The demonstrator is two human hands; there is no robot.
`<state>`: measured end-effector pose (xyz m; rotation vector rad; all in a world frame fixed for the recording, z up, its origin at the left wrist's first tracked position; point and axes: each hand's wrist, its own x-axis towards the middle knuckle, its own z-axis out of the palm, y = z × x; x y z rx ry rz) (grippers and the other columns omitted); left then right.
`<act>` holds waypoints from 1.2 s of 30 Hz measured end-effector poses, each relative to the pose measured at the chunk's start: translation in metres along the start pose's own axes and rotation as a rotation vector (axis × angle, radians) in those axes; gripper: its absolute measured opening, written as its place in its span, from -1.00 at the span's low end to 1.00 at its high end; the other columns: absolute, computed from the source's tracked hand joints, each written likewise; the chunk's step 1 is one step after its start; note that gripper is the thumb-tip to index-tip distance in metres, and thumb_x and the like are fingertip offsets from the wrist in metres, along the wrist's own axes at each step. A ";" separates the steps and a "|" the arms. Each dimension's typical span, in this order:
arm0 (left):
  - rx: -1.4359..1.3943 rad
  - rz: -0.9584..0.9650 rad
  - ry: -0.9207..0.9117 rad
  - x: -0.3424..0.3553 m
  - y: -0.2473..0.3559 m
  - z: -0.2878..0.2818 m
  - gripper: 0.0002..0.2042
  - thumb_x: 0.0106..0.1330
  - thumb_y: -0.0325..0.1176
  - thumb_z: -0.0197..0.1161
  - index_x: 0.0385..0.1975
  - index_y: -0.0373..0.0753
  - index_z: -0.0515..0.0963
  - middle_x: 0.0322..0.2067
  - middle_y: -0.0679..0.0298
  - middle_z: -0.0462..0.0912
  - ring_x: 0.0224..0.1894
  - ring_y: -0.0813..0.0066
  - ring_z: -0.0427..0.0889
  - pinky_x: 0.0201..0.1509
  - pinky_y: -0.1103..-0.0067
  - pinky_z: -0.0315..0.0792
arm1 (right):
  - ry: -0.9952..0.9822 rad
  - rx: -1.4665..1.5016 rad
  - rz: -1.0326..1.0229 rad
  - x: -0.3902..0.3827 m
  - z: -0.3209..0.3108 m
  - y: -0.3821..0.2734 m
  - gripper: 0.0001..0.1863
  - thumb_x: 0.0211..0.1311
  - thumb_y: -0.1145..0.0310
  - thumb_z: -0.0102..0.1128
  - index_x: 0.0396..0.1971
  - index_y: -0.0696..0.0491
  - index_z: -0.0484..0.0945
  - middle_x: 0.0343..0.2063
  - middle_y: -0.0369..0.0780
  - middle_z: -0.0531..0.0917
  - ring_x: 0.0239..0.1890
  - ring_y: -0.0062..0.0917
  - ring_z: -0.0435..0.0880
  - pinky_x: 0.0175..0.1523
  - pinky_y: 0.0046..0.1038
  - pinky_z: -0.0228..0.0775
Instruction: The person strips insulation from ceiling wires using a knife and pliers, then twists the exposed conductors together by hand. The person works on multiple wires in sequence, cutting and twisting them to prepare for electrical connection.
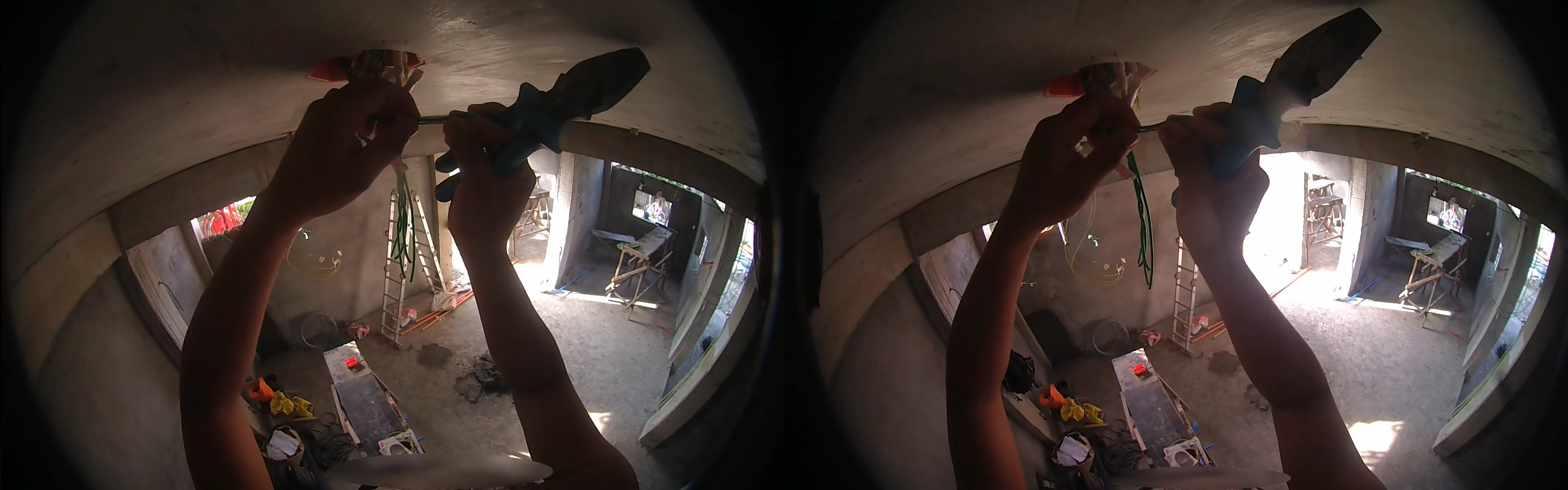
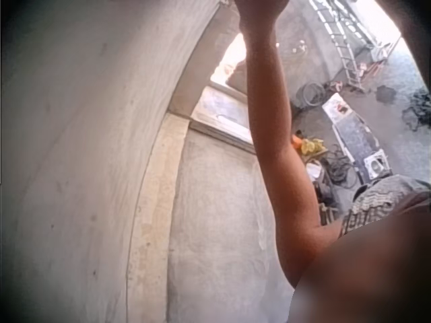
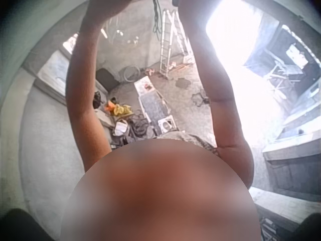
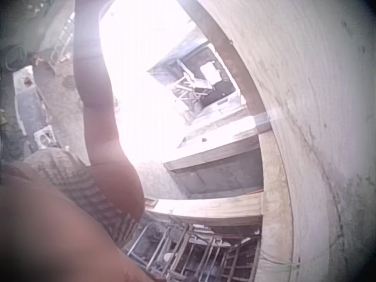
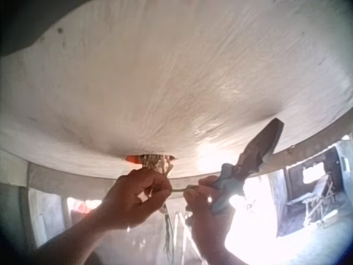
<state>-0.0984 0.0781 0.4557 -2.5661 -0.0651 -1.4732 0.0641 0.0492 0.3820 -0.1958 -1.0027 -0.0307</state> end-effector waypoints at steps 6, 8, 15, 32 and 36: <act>-0.006 0.040 0.012 -0.002 -0.004 0.001 -0.89 0.40 -0.38 0.33 -0.17 -0.23 0.64 -0.34 0.35 0.71 -0.30 0.60 0.62 -0.11 0.54 0.49 | -0.011 0.026 -0.011 0.001 0.001 0.002 -0.83 0.26 0.46 0.49 -0.21 0.16 0.72 -0.10 -0.34 0.65 -0.42 -0.74 0.59 -0.38 -0.61 0.41; -0.045 0.081 0.032 -0.003 -0.006 0.002 -0.89 0.41 -0.35 0.30 -0.21 -0.24 0.64 -0.35 0.29 0.69 -0.34 0.51 0.64 -0.17 0.48 0.51 | -0.008 0.009 0.031 0.000 0.000 0.001 -0.84 0.26 0.47 0.48 -0.21 0.15 0.72 -0.12 -0.35 0.65 -0.44 -0.76 0.58 -0.39 -0.61 0.39; -0.113 0.003 -0.124 0.000 -0.013 -0.014 -0.87 0.38 -0.39 0.35 -0.17 -0.26 0.62 -0.29 0.40 0.68 -0.21 0.60 0.61 -0.01 0.51 0.49 | 0.066 0.060 0.145 -0.005 0.004 0.009 -0.82 0.27 0.49 0.46 -0.17 0.16 0.70 -0.25 -0.32 0.69 -0.32 -0.67 0.64 -0.25 -0.55 0.50; 0.482 0.297 -0.074 0.004 -0.003 0.006 -0.97 0.37 -0.44 0.33 -0.28 -0.16 0.60 -0.35 0.35 0.72 -0.25 0.37 0.66 0.02 0.41 0.31 | 0.306 -0.208 1.110 -0.332 -0.282 0.036 -0.85 0.43 0.38 0.26 -0.16 0.15 0.64 -0.41 -0.27 0.65 -0.45 -0.63 0.56 -0.33 -0.49 0.47; 0.469 0.281 -0.024 0.004 -0.004 0.012 -0.96 0.37 -0.41 0.34 -0.27 -0.14 0.61 -0.34 0.38 0.72 -0.19 0.34 0.60 0.15 0.42 0.28 | 0.487 -0.198 2.016 -0.440 -0.341 0.009 -0.84 0.08 0.61 0.13 -0.30 0.26 0.57 -0.44 -0.05 0.66 -0.33 -0.23 0.73 -0.17 -0.26 0.64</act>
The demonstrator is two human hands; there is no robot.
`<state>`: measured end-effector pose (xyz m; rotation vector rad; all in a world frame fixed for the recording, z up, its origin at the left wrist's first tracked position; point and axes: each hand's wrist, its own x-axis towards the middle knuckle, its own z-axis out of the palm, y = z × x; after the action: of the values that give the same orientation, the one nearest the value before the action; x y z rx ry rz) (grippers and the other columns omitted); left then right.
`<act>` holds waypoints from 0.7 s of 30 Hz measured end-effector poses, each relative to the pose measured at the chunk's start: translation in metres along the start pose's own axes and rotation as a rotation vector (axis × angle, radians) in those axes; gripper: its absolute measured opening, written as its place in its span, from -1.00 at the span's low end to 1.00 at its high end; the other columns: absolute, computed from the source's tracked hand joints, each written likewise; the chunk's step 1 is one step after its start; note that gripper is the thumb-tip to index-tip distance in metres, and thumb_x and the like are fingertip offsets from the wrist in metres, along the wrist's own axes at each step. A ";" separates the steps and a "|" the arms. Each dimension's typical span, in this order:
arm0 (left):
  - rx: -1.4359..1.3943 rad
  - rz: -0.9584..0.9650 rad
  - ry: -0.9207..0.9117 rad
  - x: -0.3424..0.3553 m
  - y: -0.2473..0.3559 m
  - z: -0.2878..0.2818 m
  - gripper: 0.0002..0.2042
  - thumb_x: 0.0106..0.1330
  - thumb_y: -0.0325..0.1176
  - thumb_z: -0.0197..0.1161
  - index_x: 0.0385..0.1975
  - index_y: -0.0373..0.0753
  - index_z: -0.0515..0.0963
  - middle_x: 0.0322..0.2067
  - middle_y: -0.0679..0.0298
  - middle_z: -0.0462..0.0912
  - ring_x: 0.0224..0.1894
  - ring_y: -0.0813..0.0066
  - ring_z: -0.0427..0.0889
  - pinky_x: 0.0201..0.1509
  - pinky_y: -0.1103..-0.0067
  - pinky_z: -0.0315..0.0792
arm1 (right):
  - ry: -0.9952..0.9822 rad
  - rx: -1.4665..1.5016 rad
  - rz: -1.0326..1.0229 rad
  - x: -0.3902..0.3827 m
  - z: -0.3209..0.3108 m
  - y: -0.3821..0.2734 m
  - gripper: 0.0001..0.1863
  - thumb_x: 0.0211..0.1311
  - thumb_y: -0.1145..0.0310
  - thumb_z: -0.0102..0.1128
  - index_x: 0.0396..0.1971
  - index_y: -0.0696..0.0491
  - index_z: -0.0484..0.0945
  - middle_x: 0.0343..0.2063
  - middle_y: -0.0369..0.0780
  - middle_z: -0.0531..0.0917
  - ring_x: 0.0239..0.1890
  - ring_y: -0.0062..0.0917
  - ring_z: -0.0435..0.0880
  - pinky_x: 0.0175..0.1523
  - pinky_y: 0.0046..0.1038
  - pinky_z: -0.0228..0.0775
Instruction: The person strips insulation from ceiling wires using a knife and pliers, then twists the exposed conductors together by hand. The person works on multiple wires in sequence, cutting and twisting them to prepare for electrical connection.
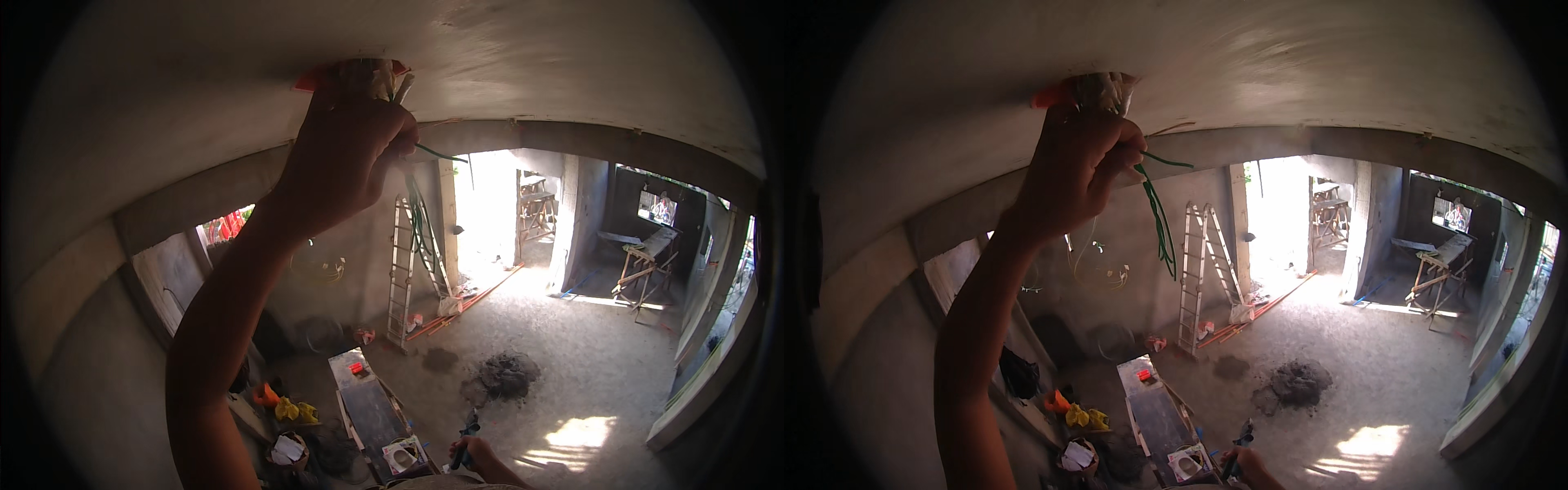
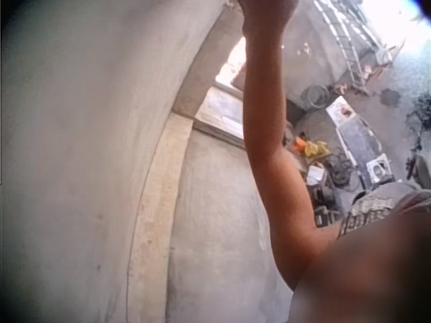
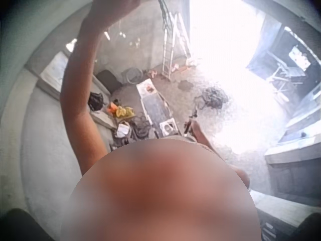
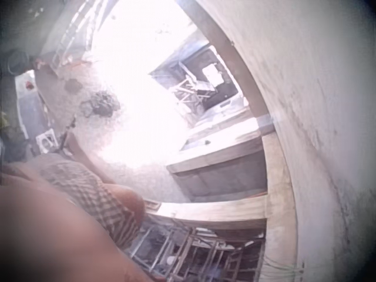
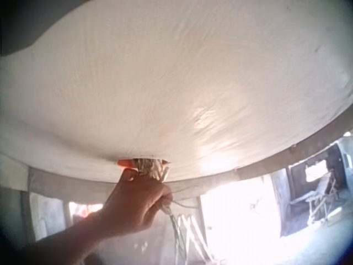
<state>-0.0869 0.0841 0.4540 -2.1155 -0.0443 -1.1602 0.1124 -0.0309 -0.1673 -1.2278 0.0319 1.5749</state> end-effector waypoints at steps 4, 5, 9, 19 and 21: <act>-0.002 0.004 0.026 0.000 -0.002 0.003 -0.95 0.38 -0.39 0.34 -0.23 -0.13 0.63 -0.32 0.37 0.71 -0.17 0.31 0.57 0.23 0.41 0.29 | -0.222 -0.495 -0.891 -0.023 0.026 -0.058 -0.80 0.15 0.59 0.15 -0.22 0.15 0.65 -0.24 -0.19 0.73 -0.29 -0.42 0.73 -0.13 -0.35 0.62; -0.013 0.005 0.040 0.001 -0.002 0.003 -0.95 0.38 -0.40 0.34 -0.22 -0.13 0.64 -0.32 0.37 0.70 -0.17 0.31 0.56 0.24 0.41 0.29 | -0.131 -0.538 -1.057 -0.039 0.048 -0.089 -0.65 0.06 0.57 0.19 -0.09 0.10 0.66 -0.23 -0.21 0.73 -0.27 -0.52 0.70 -0.11 -0.43 0.54; -0.289 -0.193 0.065 -0.001 -0.002 -0.004 -0.94 0.37 -0.41 0.32 -0.22 -0.17 0.63 -0.32 0.39 0.69 -0.17 0.43 0.56 0.14 0.43 0.38 | 0.189 -0.824 -2.047 -0.131 0.139 -0.239 -0.30 0.01 0.72 -0.04 0.28 0.18 0.35 0.02 -0.08 0.57 0.15 -0.22 0.60 0.24 -0.22 0.45; -0.578 -0.430 -0.081 0.000 0.004 -0.018 -0.92 0.40 -0.45 0.28 -0.18 -0.24 0.60 -0.36 0.35 0.67 -0.21 0.54 0.58 0.01 0.49 0.44 | 0.209 -0.782 -2.689 -0.242 0.296 -0.383 -0.32 0.14 0.48 0.41 0.31 -0.08 0.45 0.41 -0.03 0.28 0.42 -0.02 0.30 0.47 0.15 0.14; -0.558 -0.414 -0.096 -0.001 0.003 -0.019 -0.91 0.40 -0.45 0.27 -0.16 -0.25 0.60 -0.34 0.32 0.69 -0.22 0.51 0.60 0.02 0.50 0.45 | 0.180 -0.696 -2.784 -0.251 0.310 -0.385 -0.32 0.14 0.46 0.41 0.31 -0.08 0.45 0.42 -0.04 0.28 0.43 -0.01 0.30 0.47 0.20 0.13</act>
<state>-0.1003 0.0708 0.4583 -2.7449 -0.2365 -1.4290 0.1557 0.1303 0.3611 -0.5892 -1.4465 -1.0748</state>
